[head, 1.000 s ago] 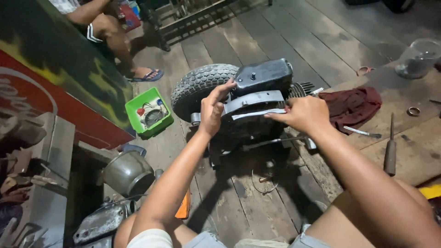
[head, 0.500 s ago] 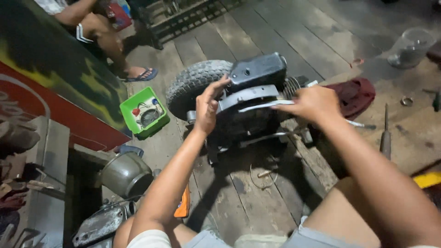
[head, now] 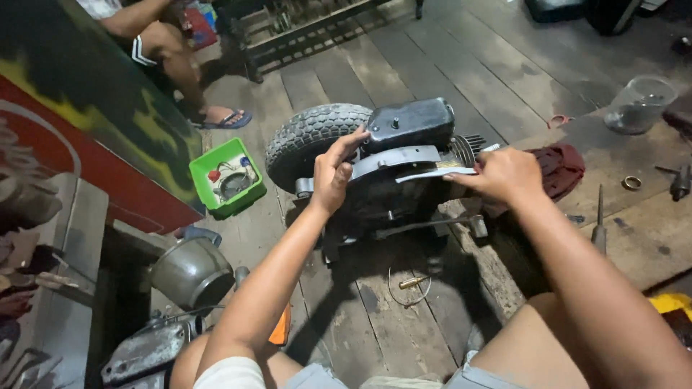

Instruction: The person scrubs the side of a small engine with a wire brush while holding the unit steady with the other hand. The person then uses a metal tool to scrape or adjust a component on the engine casing.

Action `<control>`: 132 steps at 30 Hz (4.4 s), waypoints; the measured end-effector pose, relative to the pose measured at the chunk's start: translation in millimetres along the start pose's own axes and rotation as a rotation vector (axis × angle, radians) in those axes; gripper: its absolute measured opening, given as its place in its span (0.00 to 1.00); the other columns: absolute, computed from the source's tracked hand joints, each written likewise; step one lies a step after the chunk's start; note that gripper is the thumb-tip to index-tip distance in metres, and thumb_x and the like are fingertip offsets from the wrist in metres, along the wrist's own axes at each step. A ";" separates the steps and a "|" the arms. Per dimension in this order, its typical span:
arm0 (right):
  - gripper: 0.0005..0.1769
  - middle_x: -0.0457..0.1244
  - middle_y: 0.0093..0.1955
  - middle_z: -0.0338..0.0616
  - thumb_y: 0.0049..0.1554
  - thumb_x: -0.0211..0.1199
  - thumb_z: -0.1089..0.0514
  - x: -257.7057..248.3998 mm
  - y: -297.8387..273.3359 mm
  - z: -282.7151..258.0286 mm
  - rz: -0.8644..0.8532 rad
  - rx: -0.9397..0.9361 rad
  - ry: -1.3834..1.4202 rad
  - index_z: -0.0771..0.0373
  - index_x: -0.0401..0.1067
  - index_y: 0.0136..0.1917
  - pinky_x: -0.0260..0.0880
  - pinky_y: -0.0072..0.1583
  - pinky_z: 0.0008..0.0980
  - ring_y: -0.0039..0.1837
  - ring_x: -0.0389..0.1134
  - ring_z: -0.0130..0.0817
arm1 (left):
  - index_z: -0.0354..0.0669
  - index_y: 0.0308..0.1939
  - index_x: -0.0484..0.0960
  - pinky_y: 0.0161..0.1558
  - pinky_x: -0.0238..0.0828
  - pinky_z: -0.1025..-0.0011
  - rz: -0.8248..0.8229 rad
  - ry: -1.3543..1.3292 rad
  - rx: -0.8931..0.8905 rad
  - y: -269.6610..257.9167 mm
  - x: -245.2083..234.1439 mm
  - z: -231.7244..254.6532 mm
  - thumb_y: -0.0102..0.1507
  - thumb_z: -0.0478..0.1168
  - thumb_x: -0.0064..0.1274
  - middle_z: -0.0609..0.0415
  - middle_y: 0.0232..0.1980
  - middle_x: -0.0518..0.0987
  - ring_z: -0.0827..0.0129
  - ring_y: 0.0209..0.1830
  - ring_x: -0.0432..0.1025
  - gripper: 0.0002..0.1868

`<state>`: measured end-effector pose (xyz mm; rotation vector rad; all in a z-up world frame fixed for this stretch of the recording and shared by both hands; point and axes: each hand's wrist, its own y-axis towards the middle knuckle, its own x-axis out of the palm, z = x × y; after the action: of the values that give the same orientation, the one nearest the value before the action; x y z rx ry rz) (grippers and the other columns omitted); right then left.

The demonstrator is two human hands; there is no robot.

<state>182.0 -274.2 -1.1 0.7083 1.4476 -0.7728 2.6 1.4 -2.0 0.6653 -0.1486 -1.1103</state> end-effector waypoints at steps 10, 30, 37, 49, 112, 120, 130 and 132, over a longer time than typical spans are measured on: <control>0.47 0.73 0.45 0.56 0.48 0.51 0.11 -13.6 -10.9 -25.7 -0.091 -0.015 0.120 0.56 0.81 0.40 0.74 0.56 0.50 0.58 0.74 0.55 | 0.55 0.66 0.77 0.63 0.70 0.53 -0.016 0.002 -0.014 0.7 -3.4 4.2 0.55 0.87 0.37 0.51 0.69 0.75 0.56 0.68 0.69 0.53; 0.41 0.72 0.40 0.50 0.47 0.51 0.11 10.7 -26.1 -34.3 -0.051 0.047 0.210 0.48 0.77 0.38 0.73 0.54 0.48 0.55 0.74 0.54 | 0.51 0.67 0.74 0.63 0.71 0.55 0.111 0.088 -0.019 0.9 5.0 -2.6 0.68 0.72 0.38 0.46 0.62 0.80 0.54 0.63 0.74 0.37; 0.42 0.75 0.44 0.52 0.52 0.51 0.16 12.1 -34.0 41.5 -0.199 0.052 0.117 0.53 0.83 0.42 0.72 0.58 0.46 0.60 0.74 0.52 | 0.52 0.66 0.73 0.63 0.71 0.53 0.108 0.277 -0.128 -1.7 9.0 12.3 0.67 0.64 0.50 0.45 0.62 0.80 0.50 0.63 0.74 0.31; 0.41 0.68 0.41 0.56 0.66 0.37 0.31 58.5 -71.1 5.3 -0.318 0.261 0.703 0.66 0.72 0.67 0.70 0.43 0.42 0.39 0.67 0.42 | 0.41 0.65 0.69 0.53 0.74 0.59 0.060 0.558 -0.032 0.6 15.4 32.8 0.60 0.63 0.59 0.39 0.55 0.84 0.49 0.55 0.80 0.39; 0.39 0.68 0.42 0.65 0.70 0.46 0.35 305.4 -72.6 -72.7 0.459 0.350 1.221 0.73 0.76 0.42 0.63 0.57 0.53 0.54 0.70 0.53 | 0.53 0.67 0.73 0.50 0.76 0.48 0.151 0.676 -0.060 1.7 20.0 9.8 0.57 0.72 0.60 0.36 0.50 0.84 0.40 0.49 0.79 0.42; 0.35 0.66 0.33 0.52 0.68 0.45 0.32 239.3 -61.3 -83.1 0.458 0.506 1.474 0.61 0.72 0.37 0.76 0.38 0.36 0.39 0.71 0.41 | 0.55 0.67 0.73 0.51 0.77 0.51 0.137 0.644 -0.106 -0.2 21.0 14.0 0.57 0.70 0.61 0.37 0.50 0.84 0.41 0.49 0.80 0.42; 0.41 0.66 0.41 0.64 0.74 0.42 0.34 275.8 -85.4 -97.7 0.351 0.354 1.373 0.72 0.75 0.42 0.69 0.52 0.52 0.49 0.70 0.56 | 0.63 0.67 0.72 0.50 0.78 0.55 0.197 0.643 -0.099 -8.9 21.0 5.6 0.53 0.74 0.59 0.43 0.49 0.86 0.45 0.49 0.81 0.43; 0.41 0.66 0.54 0.74 0.74 0.43 0.34 271.1 -88.8 -96.2 0.393 0.353 1.384 0.77 0.76 0.52 0.61 0.65 0.59 0.63 0.65 0.65 | 0.61 0.67 0.73 0.51 0.78 0.53 0.192 0.635 -0.073 -3.9 22.3 5.8 0.52 0.73 0.58 0.42 0.50 0.85 0.45 0.50 0.80 0.44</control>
<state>47.3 -256.5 -269.8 1.9621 2.2537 -0.1301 7.3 -21.4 -4.3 0.8869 0.3640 -0.6763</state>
